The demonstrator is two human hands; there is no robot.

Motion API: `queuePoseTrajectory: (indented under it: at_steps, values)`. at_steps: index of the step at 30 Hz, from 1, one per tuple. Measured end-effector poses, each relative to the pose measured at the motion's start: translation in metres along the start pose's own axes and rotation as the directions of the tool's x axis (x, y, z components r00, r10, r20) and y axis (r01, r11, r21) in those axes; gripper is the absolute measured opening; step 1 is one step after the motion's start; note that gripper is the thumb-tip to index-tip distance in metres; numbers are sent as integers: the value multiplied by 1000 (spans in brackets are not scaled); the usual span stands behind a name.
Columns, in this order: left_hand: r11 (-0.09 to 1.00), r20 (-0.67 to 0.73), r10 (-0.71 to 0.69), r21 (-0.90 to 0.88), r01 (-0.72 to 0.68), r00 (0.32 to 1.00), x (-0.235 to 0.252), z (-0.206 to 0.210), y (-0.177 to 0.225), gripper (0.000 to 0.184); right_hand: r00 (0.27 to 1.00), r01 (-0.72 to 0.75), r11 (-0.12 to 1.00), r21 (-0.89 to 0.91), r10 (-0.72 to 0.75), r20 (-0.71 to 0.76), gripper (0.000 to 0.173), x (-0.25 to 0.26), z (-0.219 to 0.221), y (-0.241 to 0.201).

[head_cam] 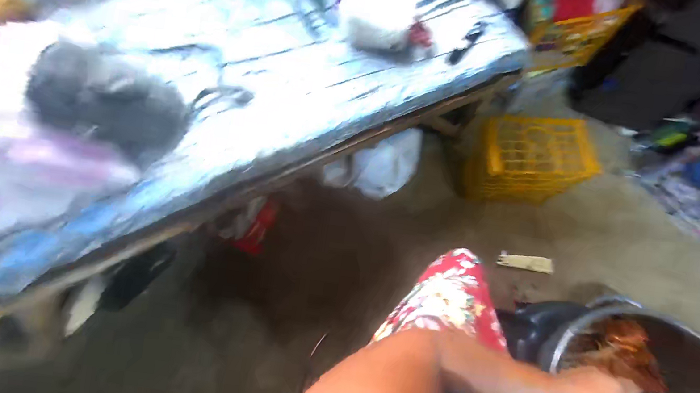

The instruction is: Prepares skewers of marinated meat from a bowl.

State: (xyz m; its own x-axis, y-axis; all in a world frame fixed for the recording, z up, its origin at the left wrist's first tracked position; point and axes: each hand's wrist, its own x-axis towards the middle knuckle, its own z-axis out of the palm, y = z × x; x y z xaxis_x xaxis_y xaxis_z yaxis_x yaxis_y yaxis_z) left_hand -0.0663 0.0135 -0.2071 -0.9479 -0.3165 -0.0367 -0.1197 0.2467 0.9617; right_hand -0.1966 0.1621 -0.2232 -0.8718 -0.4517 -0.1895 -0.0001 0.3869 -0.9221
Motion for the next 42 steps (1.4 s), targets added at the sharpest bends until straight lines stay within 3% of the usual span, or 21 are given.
queuePoseTrajectory:
  at_steps: [2,5,7,9,12,15,18,28,38,42]
  values:
    - [998,-33,-24,-56,22,999,-2,3,-3,41,994,86,991,104,-92,53,36,9,-6,16]
    - [990,-55,-122,-85,117,991,3,3,-6,40,980,178,974,139,-189,67,65,15,-11,36]
    - [979,-51,-193,-78,189,980,8,4,-8,40,992,126,983,134,-128,8,55,12,-12,37]
    - [977,-52,-202,-79,197,978,11,9,-11,38,998,34,959,283,-17,-62,35,12,-15,34]
    - [981,-25,-176,-84,173,984,12,14,-17,36,982,-53,806,589,149,-115,21,16,-18,24]
    - [988,9,-127,-86,127,992,10,16,-20,34,960,-87,687,721,251,-122,20,19,-18,21]
    - [993,17,-92,-72,93,996,9,19,-22,33,955,-92,685,723,267,-132,23,21,-19,25]
    - [993,37,-104,63,102,994,11,22,-27,34,974,-122,836,535,203,-95,24,15,-20,23]
    - [994,28,-84,67,82,996,9,24,-28,29,973,-59,847,528,167,-159,22,15,-18,23]
    - [995,17,-77,70,76,997,11,24,-27,28,971,-121,856,502,207,-119,22,14,-18,18]
